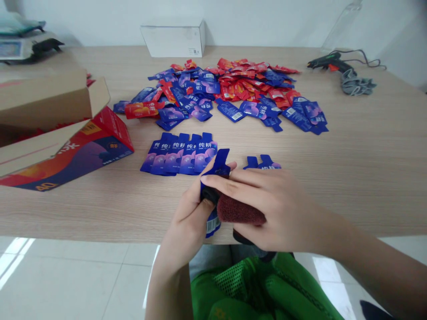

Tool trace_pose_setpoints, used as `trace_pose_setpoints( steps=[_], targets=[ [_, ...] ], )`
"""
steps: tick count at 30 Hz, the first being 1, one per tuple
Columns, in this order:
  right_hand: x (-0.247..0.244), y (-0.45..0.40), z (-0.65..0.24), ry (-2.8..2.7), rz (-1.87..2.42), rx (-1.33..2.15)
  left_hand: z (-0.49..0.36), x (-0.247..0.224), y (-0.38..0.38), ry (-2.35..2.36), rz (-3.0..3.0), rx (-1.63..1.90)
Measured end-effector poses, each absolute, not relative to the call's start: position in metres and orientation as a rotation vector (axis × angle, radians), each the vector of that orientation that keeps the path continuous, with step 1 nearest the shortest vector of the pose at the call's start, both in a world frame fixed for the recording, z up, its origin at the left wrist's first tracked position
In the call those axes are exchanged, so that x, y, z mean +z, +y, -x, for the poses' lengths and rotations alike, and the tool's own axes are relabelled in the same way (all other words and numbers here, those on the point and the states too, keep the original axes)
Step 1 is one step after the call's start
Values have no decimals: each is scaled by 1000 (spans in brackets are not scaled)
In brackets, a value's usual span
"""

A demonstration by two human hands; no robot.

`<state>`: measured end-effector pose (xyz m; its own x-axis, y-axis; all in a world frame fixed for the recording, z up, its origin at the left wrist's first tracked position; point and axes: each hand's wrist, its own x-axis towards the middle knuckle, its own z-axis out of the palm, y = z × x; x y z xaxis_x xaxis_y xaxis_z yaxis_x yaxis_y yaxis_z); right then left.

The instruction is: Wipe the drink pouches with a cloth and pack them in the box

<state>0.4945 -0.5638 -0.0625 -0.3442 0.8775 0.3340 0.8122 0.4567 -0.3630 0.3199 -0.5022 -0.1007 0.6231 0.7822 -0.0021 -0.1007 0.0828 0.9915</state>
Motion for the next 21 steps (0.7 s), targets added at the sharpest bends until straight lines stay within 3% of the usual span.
trace_pose_setpoints(
  steps=[21],
  targets=[
    [-64,-565,-493,-2206,1418,215,-317,-108,-504,677,-1435,724]
  ],
)
